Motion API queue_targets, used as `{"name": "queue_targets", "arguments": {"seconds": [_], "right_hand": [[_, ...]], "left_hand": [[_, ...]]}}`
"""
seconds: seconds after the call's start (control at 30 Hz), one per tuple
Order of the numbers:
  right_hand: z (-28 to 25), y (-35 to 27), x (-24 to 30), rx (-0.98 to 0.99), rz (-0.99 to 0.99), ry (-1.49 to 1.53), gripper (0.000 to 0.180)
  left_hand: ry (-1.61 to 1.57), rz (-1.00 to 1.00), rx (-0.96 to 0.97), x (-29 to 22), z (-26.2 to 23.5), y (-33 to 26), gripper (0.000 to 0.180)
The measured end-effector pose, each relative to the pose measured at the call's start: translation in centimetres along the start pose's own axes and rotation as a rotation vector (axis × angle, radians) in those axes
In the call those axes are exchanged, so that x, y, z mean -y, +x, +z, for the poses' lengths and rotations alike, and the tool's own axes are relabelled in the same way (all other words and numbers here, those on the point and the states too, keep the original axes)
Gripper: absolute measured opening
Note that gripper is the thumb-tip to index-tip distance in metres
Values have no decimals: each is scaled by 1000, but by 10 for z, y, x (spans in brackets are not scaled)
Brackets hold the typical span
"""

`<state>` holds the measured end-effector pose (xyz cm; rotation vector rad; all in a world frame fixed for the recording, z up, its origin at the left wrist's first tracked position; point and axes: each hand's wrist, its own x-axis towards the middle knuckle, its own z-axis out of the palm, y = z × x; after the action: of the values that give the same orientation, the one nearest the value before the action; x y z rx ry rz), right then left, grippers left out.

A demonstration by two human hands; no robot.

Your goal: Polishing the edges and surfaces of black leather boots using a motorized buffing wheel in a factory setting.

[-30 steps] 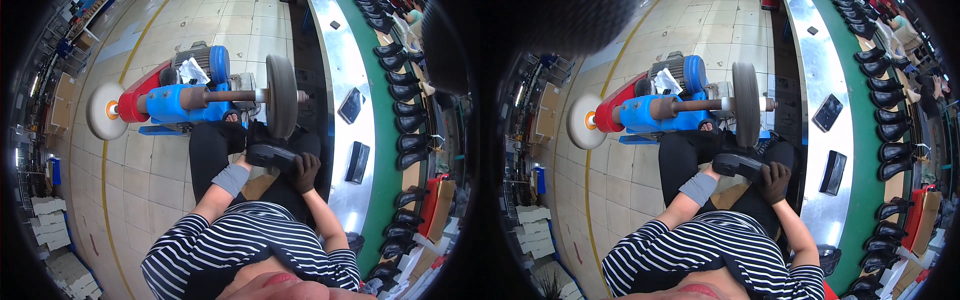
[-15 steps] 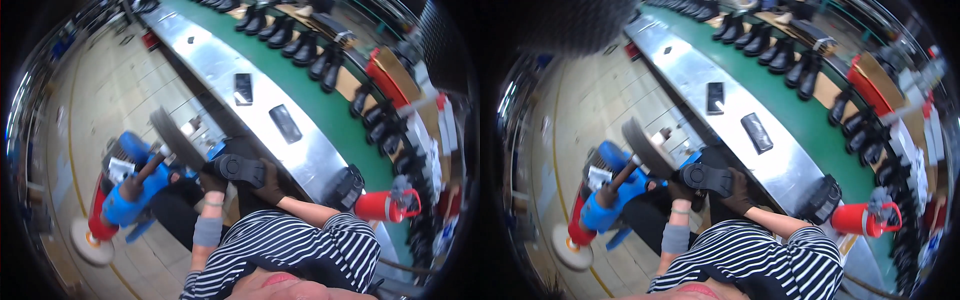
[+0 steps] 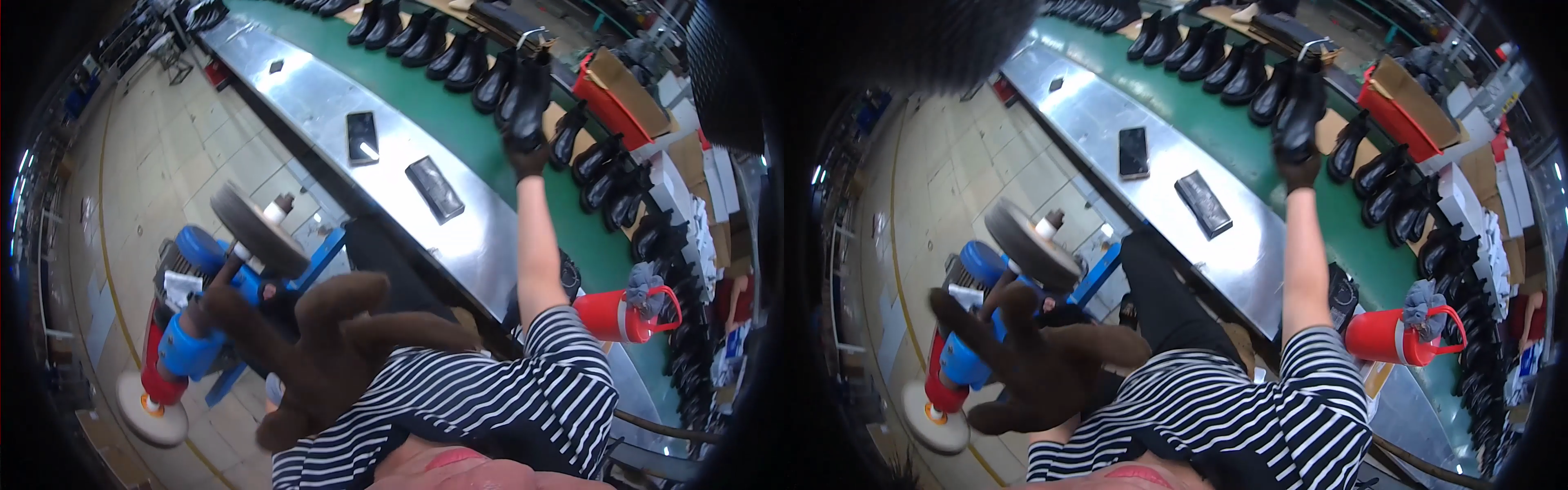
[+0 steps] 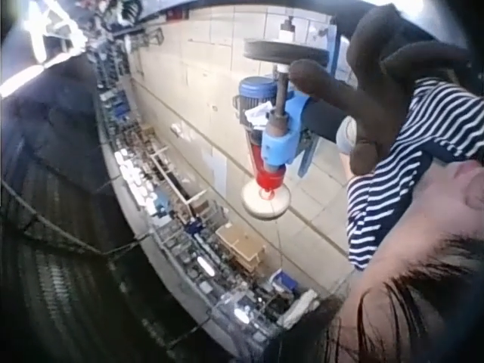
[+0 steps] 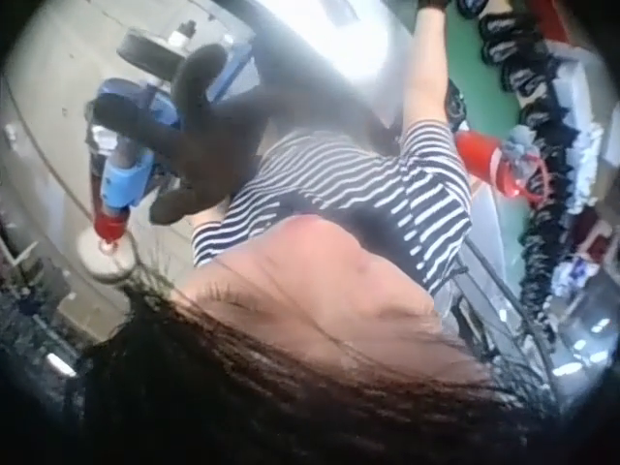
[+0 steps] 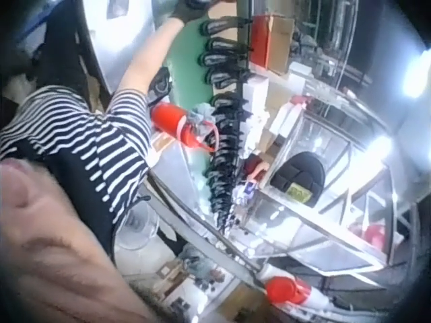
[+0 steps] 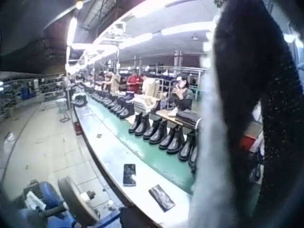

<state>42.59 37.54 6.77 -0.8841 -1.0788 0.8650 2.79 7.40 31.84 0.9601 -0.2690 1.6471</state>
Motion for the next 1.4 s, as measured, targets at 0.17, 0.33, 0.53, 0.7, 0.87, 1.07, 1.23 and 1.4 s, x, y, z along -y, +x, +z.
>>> {"name": "queue_targets", "arguments": {"seconds": [0.17,0.33,0.53,0.7,0.87,1.07,1.23,1.4], "right_hand": [[25,17,-36,-702,556,315,43],[73,-88,-69,428,53,-969,101],[167,-110,-16,209,266,-1672,99],[133,-48,-36,214,319,-1483,80],[121,-26,-53,81,276,-1409,78],[198,-128,-32,350,414,-401,49],[291,-278,-16,686,83,-725,63],[325,-315,-49,741,364,-711,60]], "left_hand": [[90,169,-158,-26,-26,30,66],[117,235,-364,-14,19,9,53],[124,328,-558,-20,44,7,38],[103,453,-675,-26,69,-2,26],[35,613,-529,-38,45,-8,18],[-19,552,-87,-59,-12,-13,29],[-63,389,158,-76,-30,-20,42],[63,524,14,-69,-20,-23,42]]}}
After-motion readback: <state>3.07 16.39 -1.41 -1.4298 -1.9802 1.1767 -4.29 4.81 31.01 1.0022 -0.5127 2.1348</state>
